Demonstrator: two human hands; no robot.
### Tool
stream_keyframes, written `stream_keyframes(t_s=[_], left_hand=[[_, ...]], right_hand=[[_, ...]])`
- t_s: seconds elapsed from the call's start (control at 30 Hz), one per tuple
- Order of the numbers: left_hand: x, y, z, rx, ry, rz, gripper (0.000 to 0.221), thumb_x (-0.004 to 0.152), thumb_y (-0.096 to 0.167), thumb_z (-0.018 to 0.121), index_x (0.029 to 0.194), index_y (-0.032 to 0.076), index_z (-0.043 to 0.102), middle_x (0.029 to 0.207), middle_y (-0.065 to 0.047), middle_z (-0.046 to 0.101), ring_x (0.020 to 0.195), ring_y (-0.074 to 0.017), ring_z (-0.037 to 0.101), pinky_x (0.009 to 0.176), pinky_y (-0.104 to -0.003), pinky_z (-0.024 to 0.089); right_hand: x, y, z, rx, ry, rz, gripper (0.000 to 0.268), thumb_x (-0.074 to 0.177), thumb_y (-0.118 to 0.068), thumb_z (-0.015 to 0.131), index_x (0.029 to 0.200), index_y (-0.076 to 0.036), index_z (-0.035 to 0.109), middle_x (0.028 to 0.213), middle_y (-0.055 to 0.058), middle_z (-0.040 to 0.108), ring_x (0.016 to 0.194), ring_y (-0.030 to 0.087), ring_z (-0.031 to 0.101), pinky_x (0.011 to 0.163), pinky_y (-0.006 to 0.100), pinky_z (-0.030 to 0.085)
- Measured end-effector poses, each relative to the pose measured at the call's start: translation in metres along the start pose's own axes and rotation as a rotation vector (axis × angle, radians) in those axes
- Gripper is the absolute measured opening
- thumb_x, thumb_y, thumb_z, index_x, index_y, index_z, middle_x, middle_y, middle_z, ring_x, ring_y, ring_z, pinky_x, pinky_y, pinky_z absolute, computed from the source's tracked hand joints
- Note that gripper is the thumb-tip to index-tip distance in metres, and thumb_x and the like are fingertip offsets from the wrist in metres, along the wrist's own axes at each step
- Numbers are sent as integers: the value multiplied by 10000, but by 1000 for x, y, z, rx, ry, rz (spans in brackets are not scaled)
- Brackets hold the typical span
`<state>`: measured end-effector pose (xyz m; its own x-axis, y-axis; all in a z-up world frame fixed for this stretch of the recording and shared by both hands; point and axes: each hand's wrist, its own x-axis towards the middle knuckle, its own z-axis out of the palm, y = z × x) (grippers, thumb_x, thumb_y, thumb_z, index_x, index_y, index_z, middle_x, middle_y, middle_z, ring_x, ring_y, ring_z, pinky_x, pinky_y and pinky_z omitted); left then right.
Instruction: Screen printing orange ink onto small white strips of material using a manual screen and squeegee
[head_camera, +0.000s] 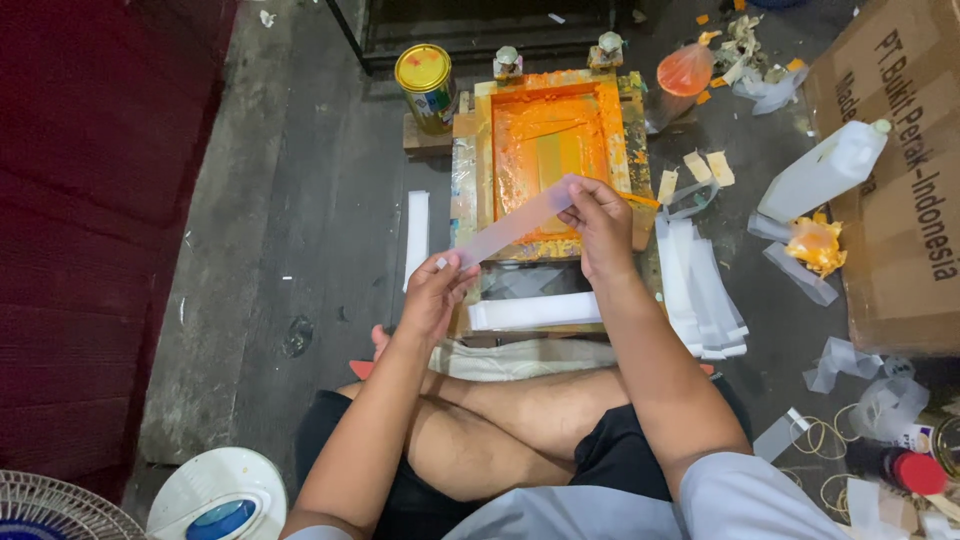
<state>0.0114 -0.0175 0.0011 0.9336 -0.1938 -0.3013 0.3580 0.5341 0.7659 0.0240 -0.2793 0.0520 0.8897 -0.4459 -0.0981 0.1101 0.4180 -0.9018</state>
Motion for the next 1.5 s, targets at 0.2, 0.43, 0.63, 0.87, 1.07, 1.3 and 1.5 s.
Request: stream_keyframes(t_s=[0.2, 0.43, 0.63, 0.87, 1.07, 1.3, 1.5], left_hand=[[19, -10, -31, 22, 35, 104, 188, 920, 111, 767, 1085, 83, 682, 885, -81, 757, 873, -228, 781, 935, -409, 623], [-3, 4, -36, 26, -37, 172, 174, 889, 58, 753, 1029, 97, 656, 1210, -42, 703, 1051, -247, 743, 973, -451, 612], [-9, 20, -48, 149, -59, 126, 159, 900, -3, 660, 1055, 26, 683, 894, -43, 686, 792, -216, 769, 797, -395, 684], [-40, 71, -61, 495, -167, 49, 519, 713, 127, 600, 1196, 2, 744, 755, 13, 693, 700, -50, 720, 734, -212, 613], [-65, 93, -77, 672, -98, 83, 331, 799, 86, 792, 1129, 61, 782, 838, -22, 708, 781, -85, 678, 702, -199, 580], [43, 34, -160, 704, -3, 265, 266, 740, 4, 810, 991, 91, 806, 766, -3, 703, 688, -78, 673, 630, -211, 561], [48, 28, -170, 1004, 196, 201, 212, 745, 143, 832, 937, 234, 849, 848, 65, 811, 785, -1, 697, 714, -184, 500]], right_hand=[[16, 9, -10, -119, -128, -32, 147, 912, -129, 745, 1045, -69, 739, 871, 56, 729, 762, 94, 727, 779, 262, 639], [-7, -6, -1, -317, -214, -216, 129, 869, -65, 712, 989, -71, 758, 875, 11, 620, 861, 66, 599, 792, 236, 570], [-26, -22, -15, -279, -324, -182, 128, 880, -53, 684, 991, -15, 735, 737, 88, 689, 731, 120, 709, 755, 266, 588], [-24, 0, -22, -512, -413, -140, 148, 859, -78, 801, 1000, -62, 760, 780, 73, 729, 637, 51, 628, 634, 204, 590], [-30, 41, 2, -532, -443, -175, 381, 845, 9, 765, 1209, -73, 689, 821, 75, 736, 636, 71, 639, 618, 184, 572], [-13, 56, 35, -683, -329, -311, 196, 872, 1, 740, 1036, -106, 746, 778, 46, 722, 653, 98, 657, 599, 220, 547], [2, 57, 110, -1041, -419, -469, 30, 900, -153, 788, 897, -179, 773, 830, -26, 752, 762, 106, 672, 705, 297, 499]])
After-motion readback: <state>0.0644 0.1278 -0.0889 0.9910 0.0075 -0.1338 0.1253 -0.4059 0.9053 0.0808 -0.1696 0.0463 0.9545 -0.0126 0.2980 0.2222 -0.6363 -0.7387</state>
